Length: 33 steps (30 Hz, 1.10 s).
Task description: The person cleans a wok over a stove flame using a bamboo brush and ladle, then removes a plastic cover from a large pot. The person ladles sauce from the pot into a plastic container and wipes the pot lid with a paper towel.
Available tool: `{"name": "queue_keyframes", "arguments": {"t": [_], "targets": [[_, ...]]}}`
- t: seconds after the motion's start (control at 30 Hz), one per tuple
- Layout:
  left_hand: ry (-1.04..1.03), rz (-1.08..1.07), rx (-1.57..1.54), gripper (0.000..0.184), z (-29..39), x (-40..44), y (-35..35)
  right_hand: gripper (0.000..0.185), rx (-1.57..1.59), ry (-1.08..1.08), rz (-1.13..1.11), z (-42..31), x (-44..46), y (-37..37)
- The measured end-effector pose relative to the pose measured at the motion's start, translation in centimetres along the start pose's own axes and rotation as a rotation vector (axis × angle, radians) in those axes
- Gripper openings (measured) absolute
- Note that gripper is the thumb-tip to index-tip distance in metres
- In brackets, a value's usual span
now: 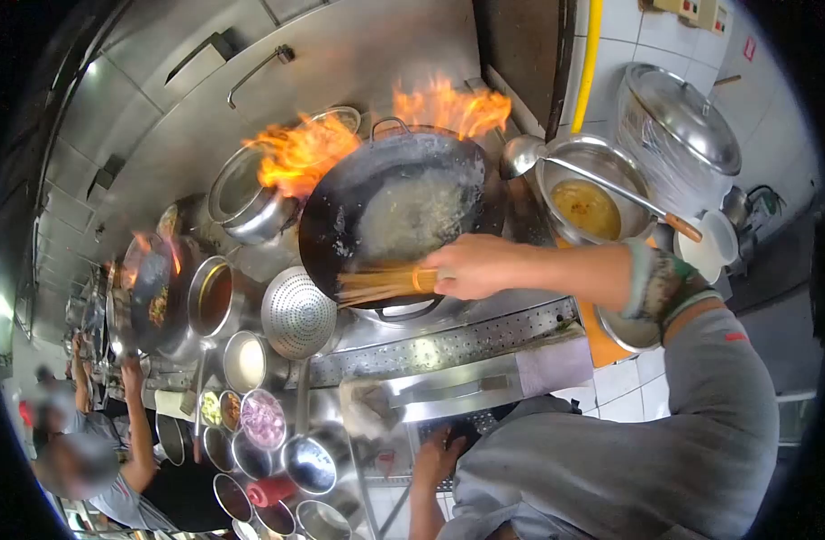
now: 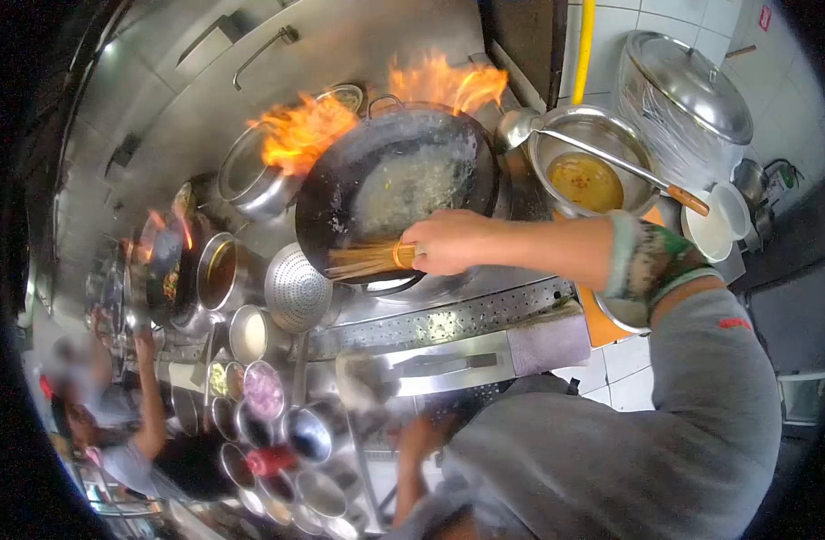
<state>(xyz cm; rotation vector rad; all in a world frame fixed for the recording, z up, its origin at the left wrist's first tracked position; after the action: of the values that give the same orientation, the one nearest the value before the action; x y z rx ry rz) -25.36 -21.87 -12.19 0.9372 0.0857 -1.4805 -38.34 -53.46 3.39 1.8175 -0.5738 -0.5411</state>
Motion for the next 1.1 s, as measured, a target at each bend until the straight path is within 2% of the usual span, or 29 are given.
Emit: {"name": "queue_keyframes", "arguments": {"t": [0.03,0.1,0.17,0.23,0.3,0.37,0.4,0.47,0.5,0.57,0.63,0.7,0.8,0.83,0.9,0.93,0.97,1.0,1.03,1.07,1.1], "targets": [[-0.001,0.004,0.015,0.051,1.0,-1.0,1.2,0.033,0.009,-0.003,0.013,0.7,1.1,-0.3],[-0.180,0.210,-0.019,0.051,2.9,-2.8,3.4,0.032,-0.187,-0.160,-0.201,2.1,3.7,0.5],[-0.134,0.302,0.035,0.047,4.1,-4.2,5.1,0.029,-0.120,-0.120,-0.091,1.4,3.5,2.0],[-0.098,0.391,-0.075,0.046,4.3,-5.0,6.3,0.029,0.067,0.040,-0.037,-0.3,2.8,0.7],[-0.134,0.387,-0.120,0.045,5.2,-5.2,6.9,0.025,0.060,0.008,0.016,-0.5,4.6,-1.1],[-0.008,0.372,-0.217,0.043,4.5,-4.8,7.2,0.022,-0.035,-0.193,-0.017,1.3,7.6,-1.3],[-0.018,0.382,-0.205,0.043,4.9,-4.9,7.5,0.021,-0.103,-0.126,0.046,1.7,7.9,-0.9],[-0.158,0.421,-0.290,0.042,6.4,-6.1,7.4,0.021,-0.013,-0.093,0.051,-0.1,6.7,-0.1],[-0.163,0.419,-0.288,0.042,6.4,-5.8,7.6,0.021,0.071,-0.068,0.059,-1.0,6.3,-0.2],[-0.248,0.436,-0.095,0.043,6.4,-5.5,7.6,0.023,0.038,-0.069,0.082,-0.9,8.3,-2.8],[-0.271,0.415,-0.102,0.042,7.5,-6.1,8.3,0.024,-0.055,-0.250,0.144,1.6,10.3,-1.4],[-0.264,0.394,-0.153,0.042,6.6,-6.4,8.2,0.018,-0.303,-0.173,-0.034,1.2,7.4,3.3],[-0.260,0.466,-0.295,0.043,0.6,-6.2,8.2,0.034,-0.122,-0.018,-0.131,1.5,0.3,5.5],[-0.254,0.461,-0.310,0.043,1.1,-6.4,8.3,0.044,-0.118,0.021,-0.168,2.2,-0.9,4.2],[-0.227,0.506,-0.151,0.044,3.5,-7.2,9.0,0.043,-0.149,-0.072,-0.211,3.4,-1.5,4.5],[-0.138,0.472,-0.184,0.044,3.6,-6.9,9.2,0.043,-0.216,-0.100,-0.175,4.5,-0.9,4.9],[-0.148,0.458,-0.193,0.044,3.5,-6.7,9.3,0.043,-0.286,-0.129,-0.137,5.4,-0.3,5.9],[-0.172,0.434,-0.226,0.043,3.1,-6.4,9.5,0.044,-0.353,-0.035,-0.098,6.1,-0.6,7.3],[-0.187,0.413,-0.262,0.042,2.5,-6.3,9.6,0.044,-0.363,-0.037,-0.107,6.8,-1.5,7.5],[-0.273,0.436,-0.312,0.041,1.2,-5.8,9.7,0.043,-0.218,0.116,-0.068,7.7,-2.9,7.3],[-0.270,0.428,-0.320,0.041,0.1,-5.5,9.7,0.043,-0.073,0.263,-0.023,8.1,-3.5,7.4]]}}
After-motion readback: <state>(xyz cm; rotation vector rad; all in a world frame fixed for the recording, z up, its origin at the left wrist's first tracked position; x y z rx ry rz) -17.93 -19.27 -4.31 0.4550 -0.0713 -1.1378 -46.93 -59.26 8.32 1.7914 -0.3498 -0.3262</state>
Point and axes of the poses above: each hand's wrist, its own x-axis towards the middle knuckle, its own y-axis out of the back of the hand, z = x × y, the point moved 1 cm from there along x, towards the middle knuckle, and after that the axes turned 12 degrees about -x, right-handed, at the moved point
